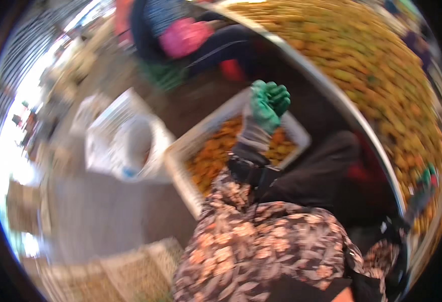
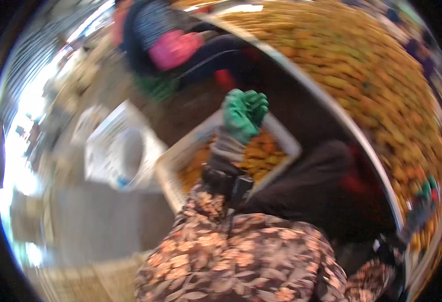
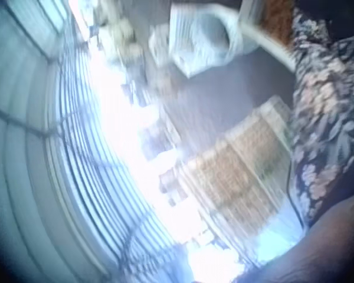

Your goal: The person processes apricots by picking them up one at a time, cutting them open with a handheld tool, and removing the pits. They drop the fruit into a basket and the pits onto the table before repeating the process.

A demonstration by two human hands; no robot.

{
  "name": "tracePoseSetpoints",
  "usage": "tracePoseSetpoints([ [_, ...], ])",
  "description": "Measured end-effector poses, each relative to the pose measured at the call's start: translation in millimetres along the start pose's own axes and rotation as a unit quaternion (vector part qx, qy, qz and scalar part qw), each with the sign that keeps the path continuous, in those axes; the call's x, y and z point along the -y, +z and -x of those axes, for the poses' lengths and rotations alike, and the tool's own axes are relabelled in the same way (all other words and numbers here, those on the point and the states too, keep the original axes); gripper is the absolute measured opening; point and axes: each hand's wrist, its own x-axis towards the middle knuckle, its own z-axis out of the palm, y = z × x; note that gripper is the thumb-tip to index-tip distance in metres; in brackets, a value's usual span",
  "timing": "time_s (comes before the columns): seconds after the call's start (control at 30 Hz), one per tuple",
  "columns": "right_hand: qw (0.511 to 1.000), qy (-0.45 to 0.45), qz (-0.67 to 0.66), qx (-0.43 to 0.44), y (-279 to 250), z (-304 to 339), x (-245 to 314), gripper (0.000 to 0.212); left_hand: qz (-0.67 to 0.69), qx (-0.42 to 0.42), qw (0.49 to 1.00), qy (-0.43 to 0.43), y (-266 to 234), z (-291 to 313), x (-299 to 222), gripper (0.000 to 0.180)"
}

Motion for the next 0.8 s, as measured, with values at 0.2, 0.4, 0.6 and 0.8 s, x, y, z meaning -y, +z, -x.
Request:
tracePoseSetpoints([
  [0.2, 0.972, -0.063, -0.185, -0.129, 93, -10, 73, 0.048, -0.268, 0.353, 0.895, -0.052, 143, -26, 135, 0.045],
  [0.4, 0.96, 0.01, -0.165, -0.226, 10, 6, 67, 0.039, -0.564, 0.424, 0.694, -0.139, 197, -42, 295, 0.029],
  [0.6, 0.931, 0.081, -0.196, -0.297, 4, 13, 10, 0.034, -0.843, 0.462, 0.276, -0.01, 188, -15, 388, 0.053],
  [0.8, 0.932, 0.124, -0.229, -0.253, 25, 18, 10, 0.033, -0.873, 0.474, 0.104, 0.055, 185, 4, 400, 0.058],
])
